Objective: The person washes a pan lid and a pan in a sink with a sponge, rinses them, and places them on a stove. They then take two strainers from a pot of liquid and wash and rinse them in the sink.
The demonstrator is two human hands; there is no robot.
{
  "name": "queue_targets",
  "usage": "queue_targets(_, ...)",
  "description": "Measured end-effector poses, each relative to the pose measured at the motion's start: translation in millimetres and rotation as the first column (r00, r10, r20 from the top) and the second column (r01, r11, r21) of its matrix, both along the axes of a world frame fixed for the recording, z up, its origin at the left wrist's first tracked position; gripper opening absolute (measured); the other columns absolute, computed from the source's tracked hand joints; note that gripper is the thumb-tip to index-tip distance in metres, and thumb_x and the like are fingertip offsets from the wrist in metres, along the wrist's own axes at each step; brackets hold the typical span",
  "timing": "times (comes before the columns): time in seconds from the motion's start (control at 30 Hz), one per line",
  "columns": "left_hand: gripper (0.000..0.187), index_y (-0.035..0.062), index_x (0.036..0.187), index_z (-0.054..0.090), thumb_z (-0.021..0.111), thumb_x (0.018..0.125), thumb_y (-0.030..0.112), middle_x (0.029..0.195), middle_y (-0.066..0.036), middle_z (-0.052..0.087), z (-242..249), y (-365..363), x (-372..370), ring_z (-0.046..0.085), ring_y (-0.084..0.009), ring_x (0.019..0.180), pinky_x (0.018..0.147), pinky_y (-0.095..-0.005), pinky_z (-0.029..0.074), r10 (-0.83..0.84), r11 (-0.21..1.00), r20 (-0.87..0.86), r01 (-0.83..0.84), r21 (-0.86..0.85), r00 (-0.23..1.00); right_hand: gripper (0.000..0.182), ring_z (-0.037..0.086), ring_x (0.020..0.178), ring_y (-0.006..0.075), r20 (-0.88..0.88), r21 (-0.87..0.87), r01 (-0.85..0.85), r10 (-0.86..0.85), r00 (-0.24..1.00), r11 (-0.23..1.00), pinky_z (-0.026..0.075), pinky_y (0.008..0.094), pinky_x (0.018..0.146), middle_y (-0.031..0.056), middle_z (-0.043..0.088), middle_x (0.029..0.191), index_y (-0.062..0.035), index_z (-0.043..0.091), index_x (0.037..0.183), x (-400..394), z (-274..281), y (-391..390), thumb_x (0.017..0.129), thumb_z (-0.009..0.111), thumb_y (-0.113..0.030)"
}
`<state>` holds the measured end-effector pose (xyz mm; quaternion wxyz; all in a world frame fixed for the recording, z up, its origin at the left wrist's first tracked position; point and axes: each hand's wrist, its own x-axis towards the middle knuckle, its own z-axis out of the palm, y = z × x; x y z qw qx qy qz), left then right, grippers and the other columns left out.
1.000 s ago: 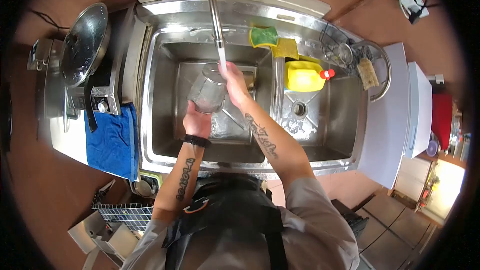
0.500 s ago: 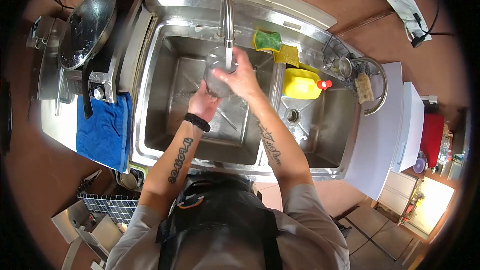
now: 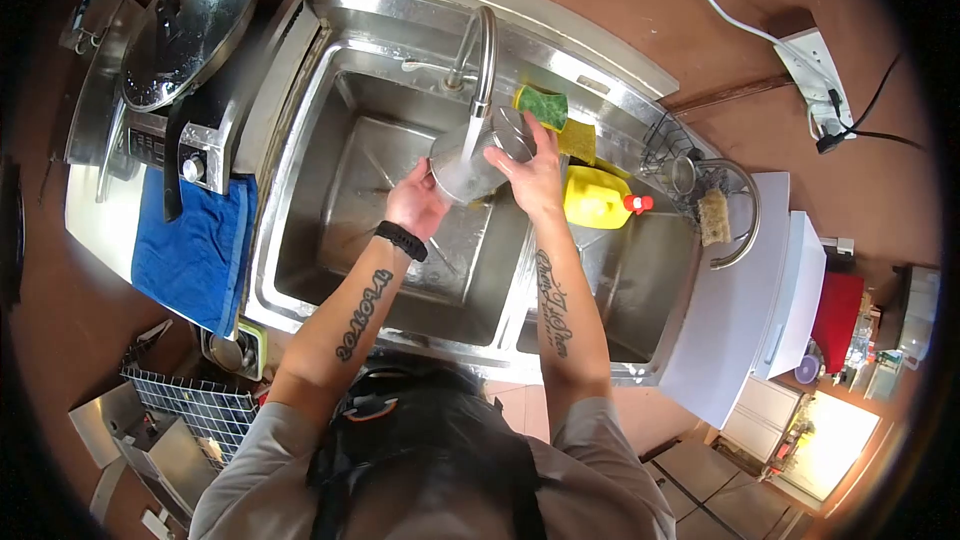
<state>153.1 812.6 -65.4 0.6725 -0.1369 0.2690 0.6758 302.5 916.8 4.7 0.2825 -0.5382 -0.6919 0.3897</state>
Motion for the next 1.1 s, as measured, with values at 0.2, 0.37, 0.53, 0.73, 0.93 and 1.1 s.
queue_targets(0.2, 0.035, -0.0031, 0.134, 0.045, 0.039, 0.103, 0.011, 0.128, -0.014, 0.059, -34.9, -3.7, 9.7, 0.056, -0.0261, 0.119, 0.104, -0.0409, 0.044, -0.033, 0.991, -0.117, 0.048, 0.127, 0.993, 0.083, 0.050, 0.125, 0.0266, -0.263, -0.112, -0.050, 0.019, 0.964, 0.992, 0.038, 0.0337, 0.106, 0.0162, 0.052, 0.136, -0.0015, 0.049, 0.139, 11.9, -8.2, -2.0, 0.069, 0.087, -0.025)
queue_targets(0.37, 0.034, -0.0024, 0.132, 0.046, 0.044, 0.098, 0.003, 0.123, -0.013, 0.061, -52.4, -12.5, 4.1, 0.060, -0.0247, 0.114, 0.100, -0.0383, 0.047, -0.017, 1.000, -0.110, 0.017, -0.001, 0.994, 0.080, 0.048, 0.128, 0.0243, -0.430, -0.266, -0.081, -0.043, 0.902, 0.961, 0.036, 0.0334, 0.108, 0.0143, 0.050, 0.141, 0.0019, 0.043, 0.143, 7.4, -5.9, -8.1, 0.074, 0.080, -0.014)
queue_targets(0.53, 0.031, 0.0085, 0.126, 0.047, 0.052, 0.096, 0.008, 0.118, -0.011, 0.061, -61.2, -32.2, -14.7, 0.061, -0.0241, 0.110, 0.092, -0.0381, 0.050, 0.121, 0.916, -0.297, -0.222, -0.335, 0.947, 0.080, 0.046, 0.131, 0.0239, -0.491, -0.320, -0.106, -0.070, 0.868, 0.941, 0.035, 0.0335, 0.109, 0.0161, 0.047, 0.144, 0.0042, 0.040, 0.144, 2.5, -8.0, -7.5, 0.075, 0.078, -0.012)
queue_targets(0.73, 0.043, 0.0052, 0.135, 0.044, 0.048, 0.100, 0.030, 0.127, -0.015, 0.058, -31.8, -31.6, -20.8, 0.056, -0.0296, 0.119, 0.102, -0.0439, 0.044, 0.019, 0.953, -0.094, -0.047, -0.300, 0.995, 0.081, 0.046, 0.131, 0.0237, -0.468, -0.304, -0.118, -0.040, 0.883, 0.945, 0.035, 0.0333, 0.109, 0.0164, 0.047, 0.143, 0.0036, 0.040, 0.144, -3.6, -14.9, -11.8, 0.075, 0.078, -0.013)
queue_targets(0.93, 0.053, -0.0012, 0.136, 0.047, 0.048, 0.100, 0.038, 0.132, -0.018, 0.058, 11.4, -11.3, -13.8, 0.055, -0.0291, 0.124, 0.107, -0.0451, 0.041, -0.040, 0.968, 0.172, -0.004, 0.251, 0.984, 0.078, 0.046, 0.130, 0.0229, -0.504, -0.328, -0.176, -0.014, 0.863, 0.928, 0.032, 0.0333, 0.111, 0.0147, 0.049, 0.142, 0.0009, 0.042, 0.145, -0.8, -21.3, -18.3, 0.075, 0.076, -0.011)
queue_targets(1.1, 0.038, -0.0001, 0.128, 0.055, 0.059, 0.097, 0.021, 0.124, -0.013, 0.063, 9.3, -4.1, -3.8, 0.062, -0.0247, 0.112, 0.101, -0.0402, 0.047, -0.174, 0.962, 0.125, 0.141, 0.233, 0.977, 0.076, 0.046, 0.130, 0.0230, -0.536, -0.289, -0.182, -0.002, 0.844, 0.940, 0.033, 0.0336, 0.110, 0.0134, 0.050, 0.142, 0.0002, 0.043, 0.144, 7.7, -20.3, -16.0, 0.075, 0.074, -0.006)
